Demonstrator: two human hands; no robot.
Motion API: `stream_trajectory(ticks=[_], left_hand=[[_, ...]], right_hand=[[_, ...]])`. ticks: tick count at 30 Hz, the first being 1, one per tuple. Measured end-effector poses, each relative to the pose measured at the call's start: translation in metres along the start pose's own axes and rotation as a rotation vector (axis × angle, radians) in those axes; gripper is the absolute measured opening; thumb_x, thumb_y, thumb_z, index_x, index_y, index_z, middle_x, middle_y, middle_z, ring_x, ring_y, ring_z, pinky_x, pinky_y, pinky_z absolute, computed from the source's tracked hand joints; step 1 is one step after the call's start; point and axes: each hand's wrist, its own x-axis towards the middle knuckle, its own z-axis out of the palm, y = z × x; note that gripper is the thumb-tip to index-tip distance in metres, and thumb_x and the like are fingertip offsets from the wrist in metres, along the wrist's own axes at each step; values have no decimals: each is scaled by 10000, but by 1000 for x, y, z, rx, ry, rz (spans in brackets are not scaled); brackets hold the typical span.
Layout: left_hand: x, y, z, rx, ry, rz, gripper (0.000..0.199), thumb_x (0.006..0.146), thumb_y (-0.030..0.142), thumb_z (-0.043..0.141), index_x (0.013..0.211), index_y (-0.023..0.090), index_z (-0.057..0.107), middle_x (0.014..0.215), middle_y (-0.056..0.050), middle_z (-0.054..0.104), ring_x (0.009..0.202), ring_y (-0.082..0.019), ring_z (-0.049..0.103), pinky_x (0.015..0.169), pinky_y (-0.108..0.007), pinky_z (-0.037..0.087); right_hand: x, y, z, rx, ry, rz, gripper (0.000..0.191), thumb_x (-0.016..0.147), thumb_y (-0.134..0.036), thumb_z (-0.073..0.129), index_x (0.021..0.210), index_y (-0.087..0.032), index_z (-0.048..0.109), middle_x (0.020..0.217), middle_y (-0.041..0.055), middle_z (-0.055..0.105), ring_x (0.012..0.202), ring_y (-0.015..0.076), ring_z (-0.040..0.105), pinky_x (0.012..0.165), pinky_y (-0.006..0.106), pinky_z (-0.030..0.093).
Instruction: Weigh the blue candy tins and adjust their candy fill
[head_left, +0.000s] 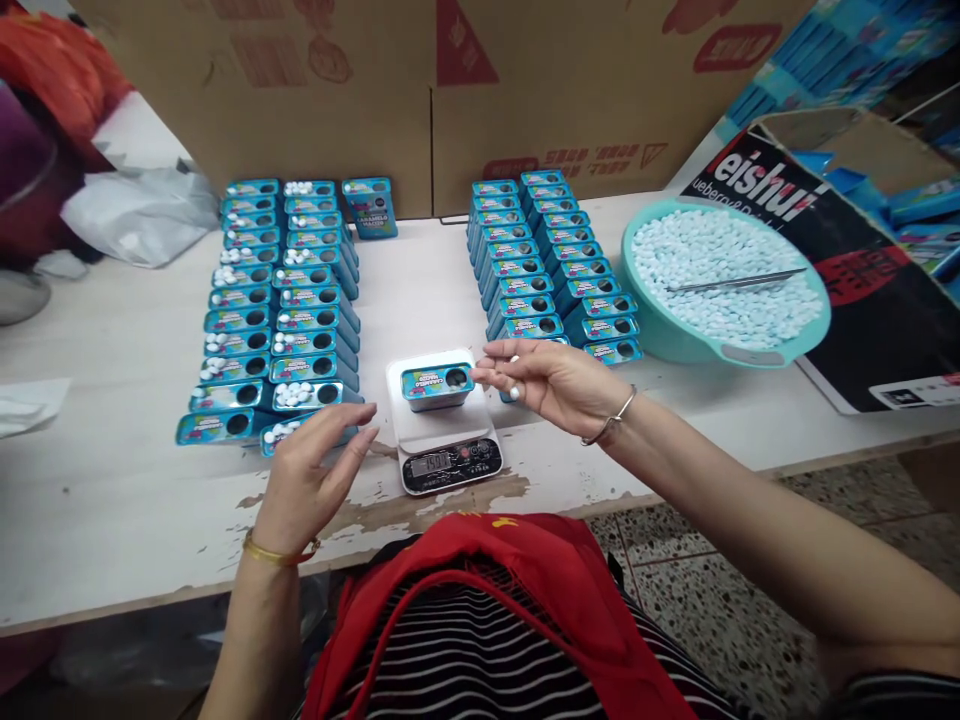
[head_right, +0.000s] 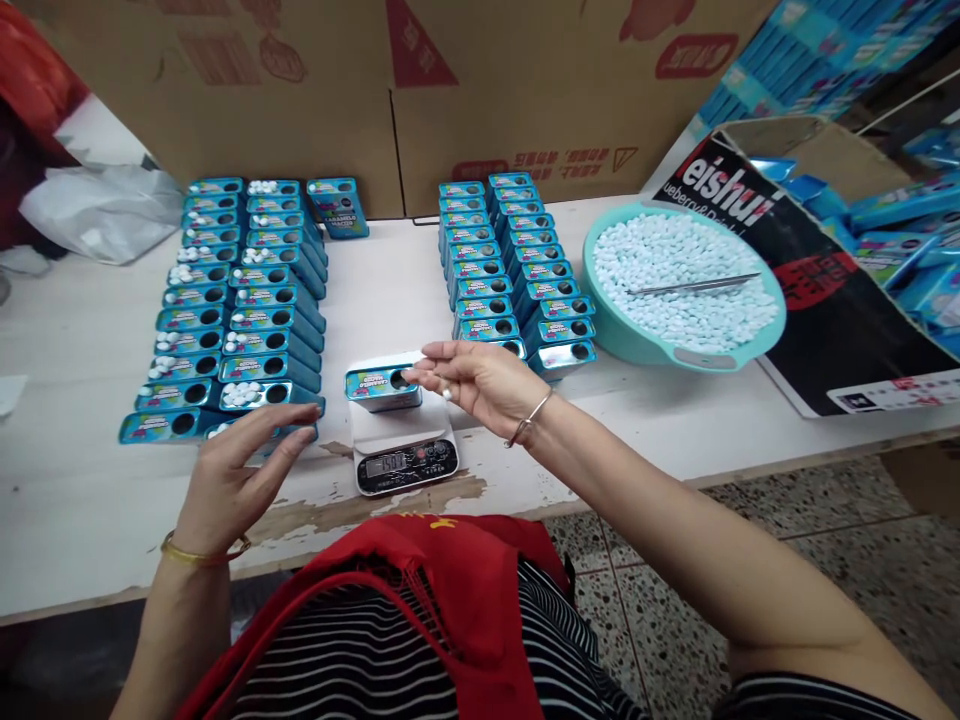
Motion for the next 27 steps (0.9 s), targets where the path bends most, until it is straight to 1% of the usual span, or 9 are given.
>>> stream_trajectory(ticks=[3,7,10,14,16,18,20,23,27], left_hand=[[1,0,1,-4,0,11,187,878,217,575,1049,175,638,1000,-58,697,946,-163,650,887,-321,508],[0,1,6,-11,-11,22,181,878,212,574,1043,173,636,997,-56,692,947,-160,645,878,-310,508],[1,3,6,-25,-33,16,184,882,207,566,1050,175,634,1005,-55,685,951,-158,639,866,-302,509],[-3,5,6,-39,-23,6,174,880,208,567,1038,179,635,987,-51,683,923,-154,636,840,-295,508],[-21,2,11,-41,21,-27,146,875,194,567,1002,184,638,935,-44,679,859,-147,631,784,-285,508],[-52,-6,22,-9,129,-88,139,872,186,560,992,189,632,896,-46,663,827,-153,616,747,-293,503],[-89,-17,38,93,268,-149,219,878,215,540,1087,189,599,972,-82,638,930,-195,598,803,-348,500],[-135,-33,60,263,208,-167,443,893,291,506,1316,168,459,1226,-164,550,1182,-276,501,986,-476,422],[-151,-39,72,303,175,-252,483,917,258,457,1384,167,376,1318,-168,489,1306,-280,399,1097,-522,311]], right_hand=[[2,6,-6,-42,-2,28,178,819,23,506,889,-109,604,777,50,646,633,66,626,539,127,518],[7,8,1,-100,-15,-83,58,850,-83,565,841,-124,605,695,-5,614,496,27,512,406,121,376],[10,9,10,-168,-40,-159,57,831,-162,619,784,-133,609,694,-13,614,484,26,497,394,140,328],[13,7,16,-310,-72,-194,35,814,-115,602,813,-131,633,675,-8,628,492,38,510,442,165,364],[13,6,16,-422,-69,-238,73,815,-97,584,846,-132,640,626,-12,623,462,43,485,435,177,357],[11,4,15,-500,-57,-286,78,812,-104,591,858,-134,646,606,-13,619,454,50,479,437,189,363],[9,3,13,-522,-42,-317,72,802,-126,613,862,-137,652,619,-7,624,465,57,491,441,198,374],[5,6,8,-514,-9,-319,110,774,-177,658,877,-140,658,674,9,639,504,67,523,436,205,373],[3,11,8,-547,21,-283,162,739,-211,687,885,-143,667,713,20,634,530,73,529,441,214,354]])
